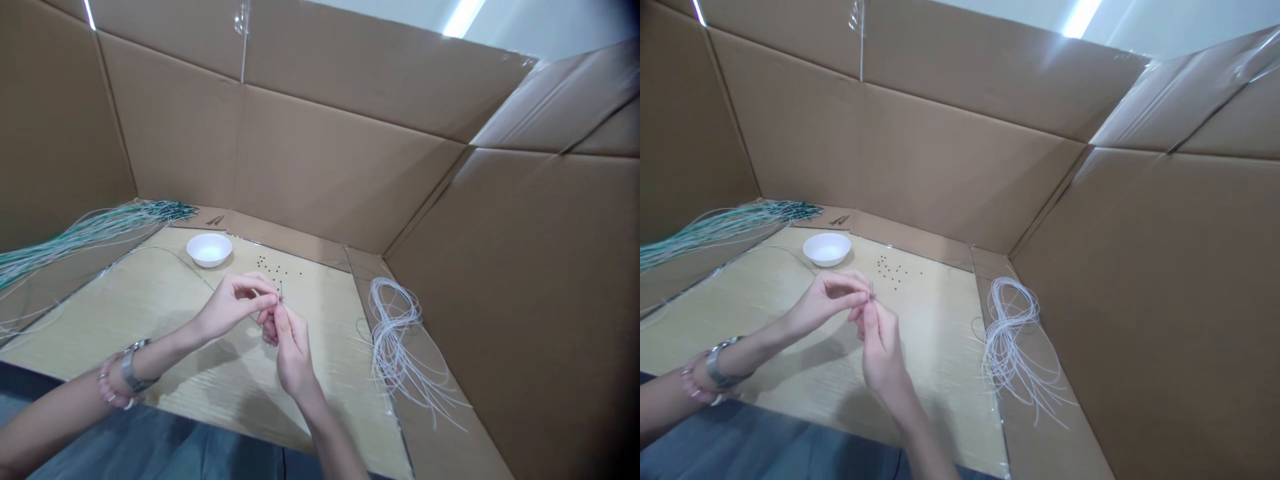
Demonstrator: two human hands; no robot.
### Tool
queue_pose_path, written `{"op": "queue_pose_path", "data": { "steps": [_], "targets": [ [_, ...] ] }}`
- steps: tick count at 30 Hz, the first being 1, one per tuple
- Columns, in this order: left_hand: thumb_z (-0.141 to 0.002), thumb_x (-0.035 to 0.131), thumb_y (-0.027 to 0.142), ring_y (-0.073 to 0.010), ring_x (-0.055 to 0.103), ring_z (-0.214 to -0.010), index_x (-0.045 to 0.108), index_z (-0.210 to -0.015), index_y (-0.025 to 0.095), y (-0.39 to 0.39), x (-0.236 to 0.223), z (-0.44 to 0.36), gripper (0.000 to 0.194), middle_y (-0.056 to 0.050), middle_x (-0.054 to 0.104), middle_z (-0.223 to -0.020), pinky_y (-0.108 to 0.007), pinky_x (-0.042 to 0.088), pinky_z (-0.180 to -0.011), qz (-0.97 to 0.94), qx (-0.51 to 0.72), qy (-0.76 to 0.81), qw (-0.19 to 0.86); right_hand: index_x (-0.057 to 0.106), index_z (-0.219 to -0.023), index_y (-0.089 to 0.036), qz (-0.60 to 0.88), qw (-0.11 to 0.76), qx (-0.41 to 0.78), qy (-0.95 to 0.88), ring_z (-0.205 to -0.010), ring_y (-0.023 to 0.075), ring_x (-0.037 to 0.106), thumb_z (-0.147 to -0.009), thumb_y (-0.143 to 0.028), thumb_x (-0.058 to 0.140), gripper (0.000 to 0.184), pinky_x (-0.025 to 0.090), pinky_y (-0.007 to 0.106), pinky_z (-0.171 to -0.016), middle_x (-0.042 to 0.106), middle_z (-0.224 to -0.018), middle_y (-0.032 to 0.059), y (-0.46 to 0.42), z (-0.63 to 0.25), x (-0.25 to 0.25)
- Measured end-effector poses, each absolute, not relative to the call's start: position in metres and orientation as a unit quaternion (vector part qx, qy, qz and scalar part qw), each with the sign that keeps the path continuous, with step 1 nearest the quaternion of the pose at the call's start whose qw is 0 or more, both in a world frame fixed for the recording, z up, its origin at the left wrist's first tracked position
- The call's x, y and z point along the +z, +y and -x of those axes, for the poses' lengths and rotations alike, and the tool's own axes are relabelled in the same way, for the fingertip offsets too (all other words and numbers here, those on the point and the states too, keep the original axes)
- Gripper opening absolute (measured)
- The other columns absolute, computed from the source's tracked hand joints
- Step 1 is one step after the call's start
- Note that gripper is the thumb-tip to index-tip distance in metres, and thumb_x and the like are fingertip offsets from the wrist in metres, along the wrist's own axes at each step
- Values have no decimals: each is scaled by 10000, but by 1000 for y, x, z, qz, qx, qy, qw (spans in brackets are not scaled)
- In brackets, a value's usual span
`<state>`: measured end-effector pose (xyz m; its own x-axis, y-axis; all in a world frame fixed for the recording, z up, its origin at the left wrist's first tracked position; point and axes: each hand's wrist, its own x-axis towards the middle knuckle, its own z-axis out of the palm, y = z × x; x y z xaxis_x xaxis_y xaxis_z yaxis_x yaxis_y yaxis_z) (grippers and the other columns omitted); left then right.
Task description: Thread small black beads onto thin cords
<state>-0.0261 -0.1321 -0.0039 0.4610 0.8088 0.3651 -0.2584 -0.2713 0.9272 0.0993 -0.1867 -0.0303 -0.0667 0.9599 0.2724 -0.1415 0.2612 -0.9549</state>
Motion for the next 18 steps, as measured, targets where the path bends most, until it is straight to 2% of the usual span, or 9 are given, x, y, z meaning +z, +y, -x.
{"op": "queue_pose_path", "data": {
  "steps": [7,13,18],
  "targets": [
    [-769,670,252,-32,476,-460,696,-678,136,-139,-6,25,149,-18,589,-781,-216,418,-494,-632,476,214,572,551,-752,-162,381,558,472,-567,-529,86,276,-937,-428,388,362,236,248,-499,310,-587,-46,-194,-100,-33],
    [-757,672,221,-90,555,-625,703,-672,151,-142,-7,23,115,-29,608,-759,-224,461,-602,-632,501,238,540,553,-771,-166,381,546,478,-573,-524,91,271,-941,-418,373,353,233,254,-493,306,-579,-48,-197,-103,-38],
    [-768,661,230,-90,531,-611,701,-691,155,-142,-11,23,114,-30,602,-776,-230,440,-577,-654,496,243,517,521,-772,-180,380,560,481,-557,-557,96,367,-925,-415,418,299,308,247,-527,386,-610,-38,-200,-101,-36]
  ]
}}
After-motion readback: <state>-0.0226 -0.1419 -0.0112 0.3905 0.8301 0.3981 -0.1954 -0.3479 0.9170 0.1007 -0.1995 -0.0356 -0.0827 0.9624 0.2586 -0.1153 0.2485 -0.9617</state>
